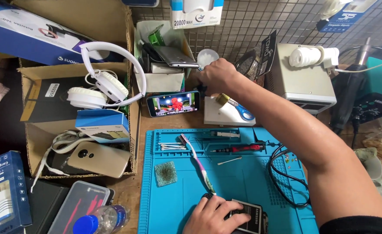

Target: Disassembling a mobile phone to inspect and manipulate the motherboard and internal components on a repair mat.

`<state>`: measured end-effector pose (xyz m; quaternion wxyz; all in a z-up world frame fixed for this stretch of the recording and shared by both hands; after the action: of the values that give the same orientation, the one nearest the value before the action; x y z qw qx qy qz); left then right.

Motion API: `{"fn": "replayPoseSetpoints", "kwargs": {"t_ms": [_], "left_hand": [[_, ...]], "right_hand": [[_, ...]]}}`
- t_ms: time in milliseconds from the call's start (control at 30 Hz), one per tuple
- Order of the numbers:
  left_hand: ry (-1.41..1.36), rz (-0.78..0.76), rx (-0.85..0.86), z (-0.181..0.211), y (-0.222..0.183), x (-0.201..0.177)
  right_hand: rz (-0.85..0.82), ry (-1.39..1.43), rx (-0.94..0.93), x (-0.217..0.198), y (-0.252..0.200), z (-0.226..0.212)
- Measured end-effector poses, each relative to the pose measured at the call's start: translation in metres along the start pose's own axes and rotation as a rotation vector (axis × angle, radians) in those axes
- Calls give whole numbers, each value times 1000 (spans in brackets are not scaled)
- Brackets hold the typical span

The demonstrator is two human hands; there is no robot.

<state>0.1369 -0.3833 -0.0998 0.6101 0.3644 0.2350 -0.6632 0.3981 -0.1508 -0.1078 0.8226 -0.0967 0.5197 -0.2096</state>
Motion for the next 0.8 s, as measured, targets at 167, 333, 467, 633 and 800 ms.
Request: {"fn": "replayPoseSetpoints", "kwargs": {"t_ms": [167, 333, 467, 633, 800], "left_hand": [[21, 9, 10, 0, -1, 2], [25, 14, -4, -2, -1, 3], [37, 20, 25, -1, -1, 5], [109, 73, 74, -2, -1, 11], [170, 159, 56, -3, -1, 12]], "right_hand": [[4, -50, 21, 10, 1, 12], [-49, 29, 18, -6, -15, 17], [-204, 313, 73, -21, -37, 28], [-262, 510, 75, -38, -52, 35], [-256, 971, 40, -48, -70, 42]]}}
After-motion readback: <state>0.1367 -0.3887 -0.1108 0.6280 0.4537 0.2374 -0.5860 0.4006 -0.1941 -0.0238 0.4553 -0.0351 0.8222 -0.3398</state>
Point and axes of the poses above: each hand's wrist, its own y-axis towards the middle knuckle, its own x-axis out of the palm, z = x × y, the point moved 10 cm from there along y, towards the middle knuckle, and after that the axes turned 9 degrees about -z, right-handed, at the moved point
